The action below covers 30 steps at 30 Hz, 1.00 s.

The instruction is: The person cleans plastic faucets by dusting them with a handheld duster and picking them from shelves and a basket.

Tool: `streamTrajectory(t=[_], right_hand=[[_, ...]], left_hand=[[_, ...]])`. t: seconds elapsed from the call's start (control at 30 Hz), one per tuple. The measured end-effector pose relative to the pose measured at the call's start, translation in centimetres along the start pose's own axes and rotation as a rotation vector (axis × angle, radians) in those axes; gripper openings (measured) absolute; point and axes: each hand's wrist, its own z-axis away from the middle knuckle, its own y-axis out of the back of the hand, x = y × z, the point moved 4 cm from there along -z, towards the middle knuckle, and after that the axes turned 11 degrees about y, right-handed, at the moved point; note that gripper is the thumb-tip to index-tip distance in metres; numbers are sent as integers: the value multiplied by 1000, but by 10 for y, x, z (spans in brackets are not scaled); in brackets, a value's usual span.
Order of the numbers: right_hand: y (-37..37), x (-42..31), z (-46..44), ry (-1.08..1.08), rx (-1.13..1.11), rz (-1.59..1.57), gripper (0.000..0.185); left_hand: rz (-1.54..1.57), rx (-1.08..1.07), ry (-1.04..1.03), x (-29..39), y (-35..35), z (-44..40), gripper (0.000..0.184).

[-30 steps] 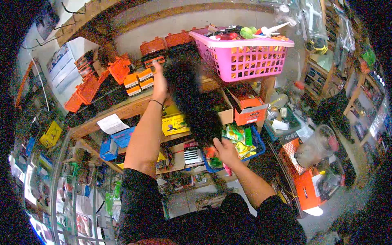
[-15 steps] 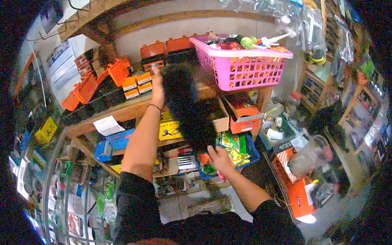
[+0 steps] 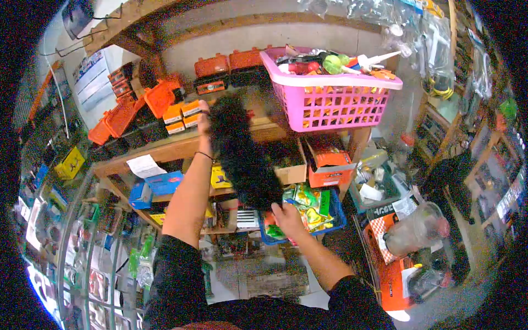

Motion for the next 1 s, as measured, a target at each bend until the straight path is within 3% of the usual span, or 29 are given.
streamTrajectory(t=[0.07,0.13,0.2,0.23,0.27,0.33,0.4,0.47,0.53,0.6,0.67,0.73,0.77,0.8,0.87,1.0], right_hand=[[6,6,2,-42,57,-65,39],[2,12,3,-46,-23,-60,36],[3,3,3,29,-33,-34,34],[5,10,1,8,-3,-100,34],[6,17,1,-17,29,-168,34],[3,20,6,-23,50,-222,32],[-2,11,11,-45,-63,-229,30],[0,-3,12,18,-78,-234,29],[1,-5,11,23,20,-313,32],[1,-7,11,49,30,-291,31],[-1,-15,14,53,-51,-177,31],[5,-23,13,69,-73,-33,31],[8,-22,13,51,-58,-30,30],[7,-29,14,29,-44,-27,31],[6,-41,18,45,-5,93,31],[4,-28,19,2,-25,106,31]], left_hand=[[-37,-100,384,76,-6,29,46],[-83,-135,394,67,-6,25,36],[280,-101,425,47,-4,16,31],[243,-195,162,51,-3,15,28],[230,-202,164,63,-6,19,28],[-162,-205,285,92,-15,31,27],[-214,-232,306,95,-14,33,26],[-40,-175,520,93,-10,33,27],[13,-179,537,97,-10,32,31],[311,-413,615,89,-13,28,34],[345,-378,707,73,-4,22,34],[1137,-803,900,71,-13,23,36],[847,-657,888,69,-7,20,41],[863,-650,886,73,-8,22,41],[745,-403,864,67,-8,20,44],[895,-435,985,82,-5,25,46]])
